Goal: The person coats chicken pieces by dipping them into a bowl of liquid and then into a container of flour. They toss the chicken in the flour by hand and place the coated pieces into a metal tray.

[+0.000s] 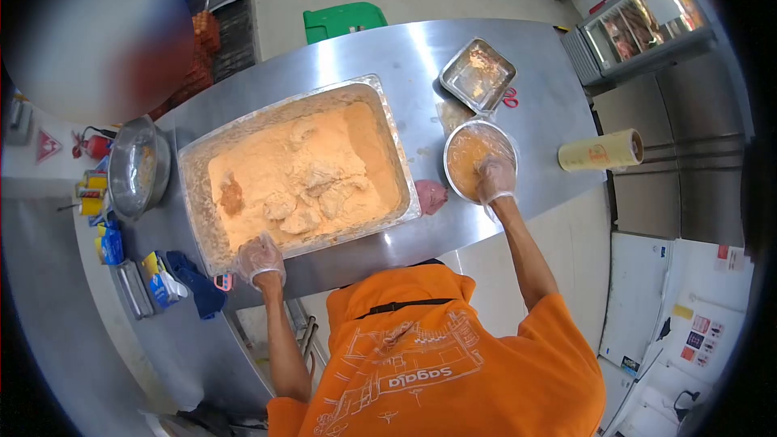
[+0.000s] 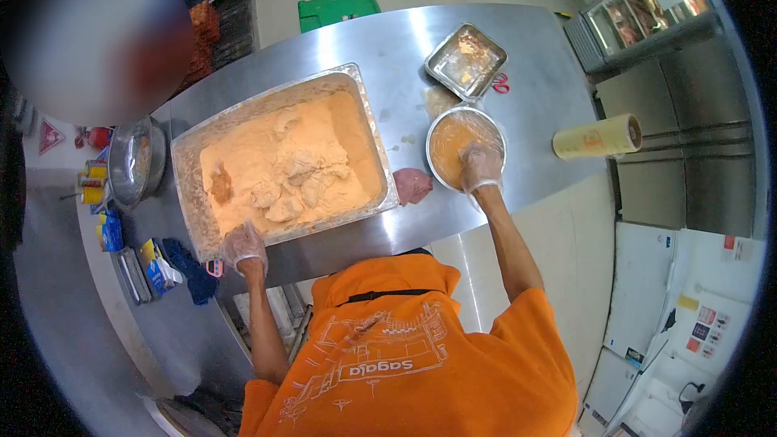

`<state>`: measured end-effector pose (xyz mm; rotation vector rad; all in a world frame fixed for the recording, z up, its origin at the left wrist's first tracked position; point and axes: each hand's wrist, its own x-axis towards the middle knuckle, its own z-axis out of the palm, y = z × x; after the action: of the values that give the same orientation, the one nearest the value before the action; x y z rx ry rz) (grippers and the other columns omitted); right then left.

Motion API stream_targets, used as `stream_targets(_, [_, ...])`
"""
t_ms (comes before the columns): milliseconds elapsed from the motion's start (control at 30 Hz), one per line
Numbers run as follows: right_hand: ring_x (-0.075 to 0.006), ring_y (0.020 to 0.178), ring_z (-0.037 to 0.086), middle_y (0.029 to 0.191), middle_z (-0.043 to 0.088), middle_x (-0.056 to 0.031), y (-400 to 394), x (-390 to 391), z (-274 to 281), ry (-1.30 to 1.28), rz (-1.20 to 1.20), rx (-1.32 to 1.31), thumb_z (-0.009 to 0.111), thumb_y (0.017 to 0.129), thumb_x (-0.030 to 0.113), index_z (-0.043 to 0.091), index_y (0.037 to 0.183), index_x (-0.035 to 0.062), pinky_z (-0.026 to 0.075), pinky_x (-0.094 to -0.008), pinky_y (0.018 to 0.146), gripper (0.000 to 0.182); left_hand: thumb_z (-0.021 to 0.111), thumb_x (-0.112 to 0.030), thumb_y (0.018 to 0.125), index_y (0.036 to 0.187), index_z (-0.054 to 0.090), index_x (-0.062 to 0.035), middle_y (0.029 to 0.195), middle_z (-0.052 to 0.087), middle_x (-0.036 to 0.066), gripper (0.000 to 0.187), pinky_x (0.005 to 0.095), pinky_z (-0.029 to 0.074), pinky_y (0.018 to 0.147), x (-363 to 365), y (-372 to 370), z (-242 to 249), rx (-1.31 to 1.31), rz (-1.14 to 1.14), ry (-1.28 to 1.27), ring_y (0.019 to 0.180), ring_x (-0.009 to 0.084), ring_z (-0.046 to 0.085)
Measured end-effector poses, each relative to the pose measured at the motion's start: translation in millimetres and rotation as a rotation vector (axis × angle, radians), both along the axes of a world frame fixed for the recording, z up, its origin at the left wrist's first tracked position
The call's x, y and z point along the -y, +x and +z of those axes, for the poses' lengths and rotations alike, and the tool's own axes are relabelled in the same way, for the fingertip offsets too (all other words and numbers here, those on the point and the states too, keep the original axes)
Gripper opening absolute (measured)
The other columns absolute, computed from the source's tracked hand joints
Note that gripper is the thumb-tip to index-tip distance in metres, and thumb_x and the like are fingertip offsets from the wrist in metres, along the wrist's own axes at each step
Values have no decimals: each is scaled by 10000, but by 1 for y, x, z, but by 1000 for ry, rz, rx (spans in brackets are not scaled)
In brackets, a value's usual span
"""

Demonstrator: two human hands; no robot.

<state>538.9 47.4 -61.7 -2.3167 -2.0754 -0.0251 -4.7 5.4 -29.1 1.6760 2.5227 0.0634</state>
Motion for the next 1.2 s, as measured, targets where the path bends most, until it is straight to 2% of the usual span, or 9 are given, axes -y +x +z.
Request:
stream_targets(200, [-355, 866, 708, 908, 738, -146, 1, 3, 16, -101, 140, 62, 716, 821, 236, 756, 803, 88, 555, -485, 766, 154, 466, -425, 1004, 818, 756, -9, 822, 723, 214, 540, 513, 501, 772, 3, 2, 1, -12, -26, 76, 786, 416, 671])
stream_targets(400, [-226, 797, 704, 894, 753, -104, 47, 11, -1, 173, -309, -822, 787, 814, 129, 749, 892, 32, 554, -370, 746, 131, 466, -424, 994, 804, 753, -12, 806, 719, 205, 536, 528, 490, 766, 2, 4, 7, -41, 4, 67, 797, 415, 665])
stream_targets(500, [-182, 770, 675, 862, 744, -88, 61, 15, 14, 148, -277, -1028, 806, 796, 64, 736, 932, 15, 543, -342, 726, 161, 470, -413, 989, 795, 754, -24, 794, 713, 211, 519, 522, 491, 769, 2, 6, 15, -19, -24, 104, 800, 411, 664])
stream_targets(600, [-271, 786, 705, 894, 748, -140, 67, 10, 32, 125, -140, -834, 789, 804, 92, 729, 968, 15, 551, -399, 732, 191, 471, -399, 986, 781, 753, -44, 798, 717, 194, 497, 514, 492, 777, 4, -1, 4, 56, -76, 108, 794, 396, 666])
stream_targets(733, [-422, 884, 687, 941, 707, -234, 25, -12, 91, 43, -13, -113, 774, 819, 188, 714, 1071, 49, 531, -498, 753, 293, 465, -397, 982, 772, 746, -56, 811, 724, 162, 490, 505, 489, 786, 7, -4, -2, 6, -72, 107, 813, 371, 666])
stream_targets(867, [-365, 859, 677, 937, 707, -174, -107, -48, 188, 1, 321, -516, 755, 846, 168, 760, 1024, 113, 524, -454, 728, 187, 472, -400, 974, 779, 747, -49, 821, 723, 158, 486, 515, 435, 869, 9, -8, 19, 53, -48, 60, 864, 359, 654])
stream_targets(967, [-303, 789, 647, 846, 698, -114, -218, -67, 228, 19, 508, -348, 718, 885, 181, 787, 970, 159, 513, -422, 713, 112, 478, -408, 966, 793, 754, -52, 835, 724, 161, 483, 514, 411, 900, 8, -6, 21, 113, -3, 93, 879, 361, 646])
stream_targets(1067, [-323, 808, 659, 867, 700, -127, -306, -116, 158, -6, 710, -591, 667, 920, 226, 762, 915, 136, 540, -434, 772, 131, 488, -408, 953, 797, 761, -58, 835, 722, 165, 470, 510, 411, 907, 7, -1, 25, 133, -13, 108, 910, 363, 644])
stream_targets(1200, [-365, 994, 696, 995, 713, -225, -384, -152, 108, -40, 523, -394, 647, 892, 170, 740, 1028, 61, 566, -430, 849, 197, 515, -379, 932, 760, 763, -71, 812, 723, 166, 431, 496, 433, 885, 9, -2, 11, 48, -39, 138, 917, 358, 662])
